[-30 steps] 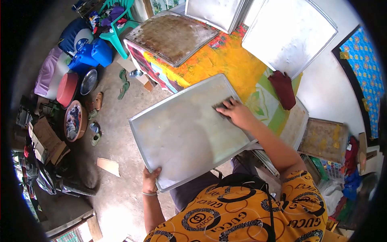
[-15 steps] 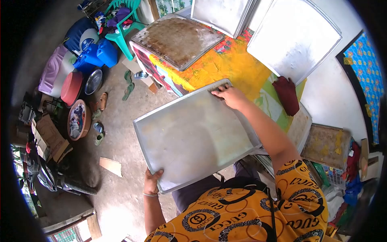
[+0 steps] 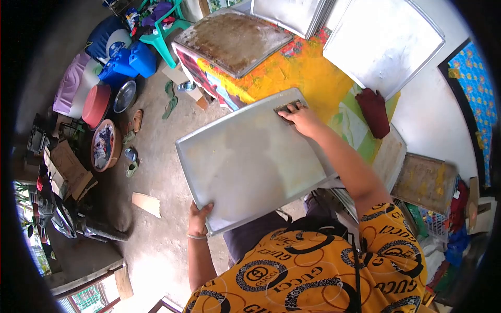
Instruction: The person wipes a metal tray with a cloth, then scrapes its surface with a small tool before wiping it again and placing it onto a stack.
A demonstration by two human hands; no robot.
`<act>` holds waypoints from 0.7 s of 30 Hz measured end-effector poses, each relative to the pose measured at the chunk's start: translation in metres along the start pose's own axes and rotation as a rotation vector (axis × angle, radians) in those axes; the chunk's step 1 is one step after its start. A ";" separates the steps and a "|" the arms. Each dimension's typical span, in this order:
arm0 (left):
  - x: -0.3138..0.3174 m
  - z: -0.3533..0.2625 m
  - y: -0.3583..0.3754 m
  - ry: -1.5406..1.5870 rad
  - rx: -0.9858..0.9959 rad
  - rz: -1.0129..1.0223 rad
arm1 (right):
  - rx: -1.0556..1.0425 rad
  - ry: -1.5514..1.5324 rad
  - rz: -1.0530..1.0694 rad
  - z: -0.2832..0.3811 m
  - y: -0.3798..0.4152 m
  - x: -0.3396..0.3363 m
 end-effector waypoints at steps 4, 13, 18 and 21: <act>-0.007 0.012 -0.004 0.013 -0.012 0.000 | -0.073 -0.090 0.071 0.035 0.101 -0.010; 0.005 0.017 -0.002 0.125 -0.025 0.063 | -0.089 -0.007 0.147 0.067 0.191 -0.009; 0.031 0.026 0.002 0.167 -0.014 0.112 | -0.121 -0.064 0.044 0.073 0.101 -0.006; 0.040 0.024 0.007 0.196 0.029 0.102 | -0.209 -0.085 -0.029 0.106 0.096 0.007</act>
Point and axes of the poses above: each hand's wrist, its own y-axis away from the middle knuckle, its own x-axis out of the palm, z = x × y, the point moved 3 cm from there along -y, towards the middle knuckle, and after that the axes turned 2 degrees about -y, right-handed, at the moved point
